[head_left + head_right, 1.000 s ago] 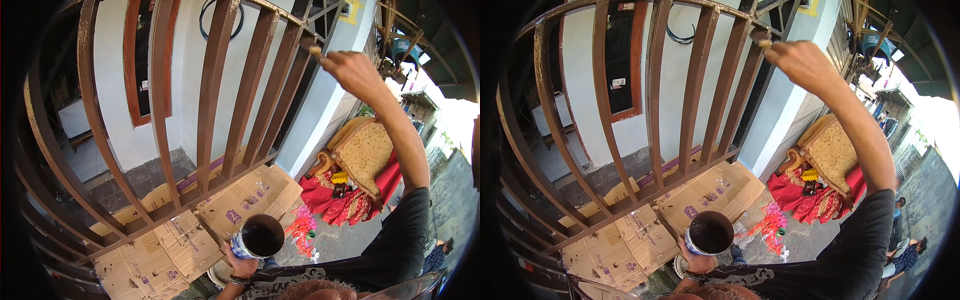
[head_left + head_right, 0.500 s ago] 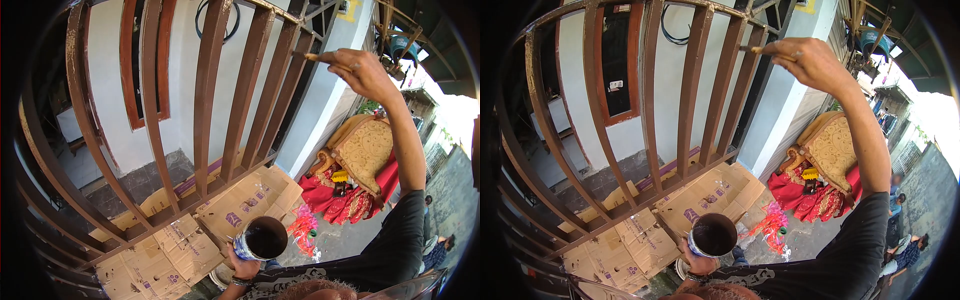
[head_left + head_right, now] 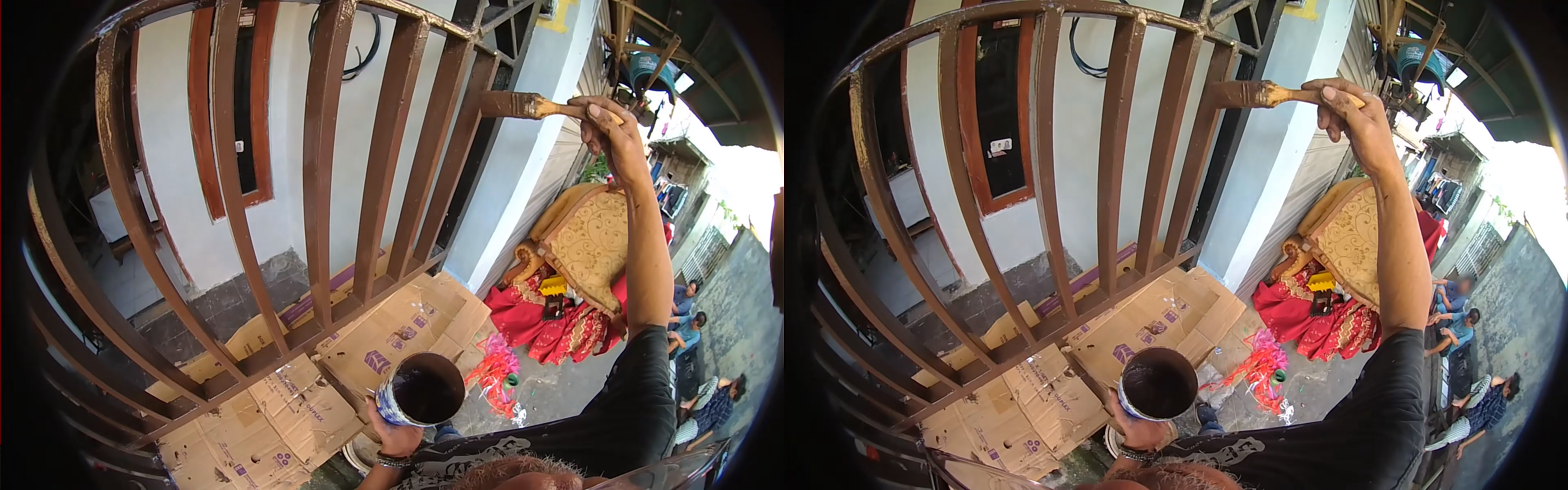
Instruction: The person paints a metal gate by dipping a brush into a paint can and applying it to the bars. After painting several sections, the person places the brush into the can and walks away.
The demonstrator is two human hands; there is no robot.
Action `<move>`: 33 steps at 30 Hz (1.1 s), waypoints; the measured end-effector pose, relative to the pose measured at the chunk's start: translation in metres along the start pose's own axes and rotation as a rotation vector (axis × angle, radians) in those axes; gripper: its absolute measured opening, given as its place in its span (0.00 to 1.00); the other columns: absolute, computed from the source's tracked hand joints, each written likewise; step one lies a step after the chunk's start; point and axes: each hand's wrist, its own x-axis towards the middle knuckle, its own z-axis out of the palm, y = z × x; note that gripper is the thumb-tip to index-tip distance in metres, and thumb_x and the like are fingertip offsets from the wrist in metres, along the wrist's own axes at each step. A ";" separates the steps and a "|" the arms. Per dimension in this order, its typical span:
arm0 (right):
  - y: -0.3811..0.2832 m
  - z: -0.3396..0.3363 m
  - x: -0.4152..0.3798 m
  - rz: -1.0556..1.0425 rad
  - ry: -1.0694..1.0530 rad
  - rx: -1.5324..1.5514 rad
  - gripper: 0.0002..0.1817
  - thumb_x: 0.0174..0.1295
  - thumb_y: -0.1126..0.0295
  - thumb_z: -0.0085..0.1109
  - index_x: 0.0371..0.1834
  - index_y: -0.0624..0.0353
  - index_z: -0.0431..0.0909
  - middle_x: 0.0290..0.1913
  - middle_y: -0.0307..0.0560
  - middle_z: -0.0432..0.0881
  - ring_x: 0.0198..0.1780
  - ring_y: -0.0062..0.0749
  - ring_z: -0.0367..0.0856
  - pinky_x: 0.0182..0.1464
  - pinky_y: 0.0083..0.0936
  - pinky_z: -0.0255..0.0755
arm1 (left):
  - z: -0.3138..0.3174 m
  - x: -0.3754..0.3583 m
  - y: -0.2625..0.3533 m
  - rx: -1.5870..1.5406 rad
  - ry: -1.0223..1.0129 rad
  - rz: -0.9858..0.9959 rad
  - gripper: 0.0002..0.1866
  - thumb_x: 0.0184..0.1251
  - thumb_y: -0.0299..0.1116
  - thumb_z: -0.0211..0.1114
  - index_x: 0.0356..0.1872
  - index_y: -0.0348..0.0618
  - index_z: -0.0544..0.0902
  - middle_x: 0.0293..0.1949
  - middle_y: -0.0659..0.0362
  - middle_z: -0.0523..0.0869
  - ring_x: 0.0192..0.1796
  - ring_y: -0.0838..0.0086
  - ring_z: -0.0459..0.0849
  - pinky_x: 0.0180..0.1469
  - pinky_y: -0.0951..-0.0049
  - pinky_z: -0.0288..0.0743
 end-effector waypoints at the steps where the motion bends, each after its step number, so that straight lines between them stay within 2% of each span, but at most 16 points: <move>1: 0.002 0.002 -0.002 -0.027 0.022 -0.039 0.20 0.73 0.57 0.57 0.54 0.64 0.85 0.24 0.36 0.77 0.24 0.16 0.70 0.26 0.15 0.64 | 0.004 -0.002 0.001 -0.007 -0.002 -0.001 0.45 0.70 0.73 0.42 0.74 0.46 0.69 0.72 0.54 0.74 0.74 0.58 0.70 0.78 0.53 0.58; 4: 0.010 0.009 -0.019 -0.062 0.034 -0.102 0.20 0.73 0.58 0.57 0.56 0.63 0.84 0.26 0.37 0.78 0.26 0.16 0.71 0.29 0.15 0.65 | 0.005 -0.013 0.004 0.116 0.014 0.064 0.44 0.70 0.74 0.42 0.72 0.49 0.72 0.70 0.56 0.76 0.72 0.57 0.73 0.76 0.53 0.61; 5: 0.018 0.010 -0.022 -0.103 0.016 -0.110 0.20 0.73 0.58 0.58 0.57 0.62 0.84 0.27 0.37 0.79 0.27 0.15 0.71 0.30 0.15 0.66 | -0.020 -0.015 0.003 0.010 -0.034 -0.002 0.42 0.72 0.72 0.41 0.73 0.52 0.70 0.71 0.56 0.75 0.73 0.57 0.71 0.77 0.53 0.60; 8: 0.023 0.021 -0.030 -0.173 0.036 -0.192 0.19 0.74 0.59 0.58 0.58 0.59 0.84 0.31 0.38 0.82 0.30 0.15 0.76 0.32 0.15 0.70 | -0.011 -0.022 0.010 -0.078 -0.213 -0.023 0.42 0.72 0.72 0.41 0.75 0.54 0.69 0.73 0.56 0.72 0.74 0.57 0.69 0.78 0.53 0.59; 10: 0.019 0.025 -0.028 -0.231 0.036 -0.247 0.18 0.75 0.59 0.57 0.58 0.57 0.85 0.32 0.36 0.83 0.33 0.15 0.78 0.33 0.15 0.71 | 0.000 -0.021 0.011 0.109 -0.082 0.049 0.41 0.72 0.72 0.41 0.75 0.56 0.68 0.74 0.58 0.71 0.75 0.58 0.68 0.78 0.52 0.58; 11: 0.011 0.027 -0.025 -0.266 0.030 -0.284 0.15 0.73 0.62 0.59 0.56 0.56 0.85 0.33 0.39 0.85 0.33 0.20 0.82 0.33 0.19 0.74 | 0.000 -0.019 0.010 0.143 -0.058 0.066 0.41 0.72 0.72 0.41 0.75 0.56 0.68 0.74 0.58 0.71 0.75 0.58 0.68 0.78 0.52 0.58; 14: 0.004 0.030 0.003 -0.790 0.076 -0.695 0.14 0.70 0.66 0.62 0.55 0.55 0.85 0.37 0.43 0.88 0.34 0.30 0.86 0.34 0.24 0.76 | -0.009 -0.016 0.006 0.217 0.026 0.108 0.41 0.71 0.73 0.41 0.75 0.57 0.67 0.74 0.59 0.70 0.76 0.59 0.68 0.78 0.52 0.59; 15: -0.012 0.033 0.003 -0.709 0.012 -0.795 0.16 0.66 0.68 0.64 0.56 0.53 0.84 0.37 0.46 0.87 0.35 0.40 0.86 0.35 0.30 0.78 | -0.006 -0.016 0.006 0.199 0.013 0.107 0.41 0.71 0.73 0.41 0.75 0.57 0.67 0.74 0.59 0.70 0.76 0.59 0.68 0.77 0.52 0.59; 17: -0.024 0.036 0.014 -0.768 -0.042 -1.052 0.17 0.66 0.68 0.63 0.58 0.51 0.83 0.35 0.45 0.85 0.35 0.40 0.86 0.35 0.33 0.78 | 0.001 -0.016 0.004 0.172 -0.014 0.107 0.42 0.71 0.73 0.40 0.75 0.57 0.67 0.74 0.59 0.70 0.75 0.60 0.68 0.77 0.53 0.61; 18: -0.028 0.039 0.020 -0.795 -0.070 -1.182 0.17 0.66 0.68 0.63 0.59 0.50 0.82 0.35 0.45 0.85 0.35 0.40 0.86 0.35 0.34 0.78 | 0.003 -0.016 0.001 0.170 0.038 0.118 0.43 0.70 0.74 0.41 0.74 0.54 0.69 0.74 0.58 0.71 0.75 0.59 0.69 0.77 0.53 0.60; 20: -0.029 0.046 0.034 -0.816 -0.100 -1.345 0.15 0.66 0.70 0.60 0.56 0.51 0.83 0.36 0.45 0.84 0.37 0.40 0.87 0.36 0.34 0.80 | 0.004 -0.016 -0.005 0.166 0.145 0.134 0.47 0.67 0.75 0.43 0.73 0.48 0.71 0.72 0.55 0.73 0.74 0.58 0.71 0.77 0.53 0.58; 22: -0.021 0.053 0.049 -0.880 -0.155 -1.461 0.13 0.67 0.72 0.58 0.53 0.53 0.83 0.39 0.45 0.85 0.38 0.40 0.88 0.37 0.33 0.81 | 0.008 -0.017 -0.008 0.131 0.144 0.106 0.46 0.67 0.75 0.43 0.73 0.48 0.71 0.72 0.56 0.74 0.73 0.58 0.71 0.77 0.53 0.59; 23: -0.020 0.059 0.049 -0.869 -0.184 -1.440 0.10 0.67 0.73 0.58 0.49 0.55 0.83 0.40 0.46 0.87 0.41 0.40 0.89 0.39 0.32 0.83 | 0.009 -0.017 -0.008 0.115 0.143 0.090 0.46 0.67 0.76 0.42 0.73 0.48 0.72 0.72 0.56 0.74 0.73 0.58 0.71 0.77 0.53 0.60; 27: -0.045 0.073 0.036 -0.761 -0.470 -1.350 0.11 0.67 0.70 0.60 0.50 0.55 0.84 0.39 0.47 0.89 0.43 0.41 0.89 0.41 0.33 0.82 | 0.011 -0.016 -0.009 0.167 0.113 0.102 0.46 0.67 0.76 0.42 0.73 0.49 0.71 0.72 0.57 0.74 0.73 0.58 0.72 0.76 0.53 0.61; 30: -0.063 0.059 0.040 -0.765 -0.523 -1.196 0.12 0.68 0.68 0.60 0.52 0.53 0.85 0.39 0.45 0.89 0.42 0.41 0.89 0.40 0.34 0.81 | 0.009 -0.015 -0.009 0.134 0.097 0.095 0.46 0.67 0.76 0.42 0.73 0.50 0.71 0.72 0.57 0.74 0.73 0.58 0.72 0.76 0.53 0.61; 33: -0.063 0.047 0.050 -0.790 -0.338 -1.186 0.12 0.66 0.67 0.62 0.51 0.52 0.86 0.39 0.47 0.88 0.41 0.44 0.89 0.40 0.36 0.81 | 0.003 -0.013 -0.008 0.137 0.080 0.097 0.46 0.67 0.76 0.43 0.73 0.51 0.71 0.71 0.58 0.75 0.72 0.59 0.73 0.75 0.53 0.64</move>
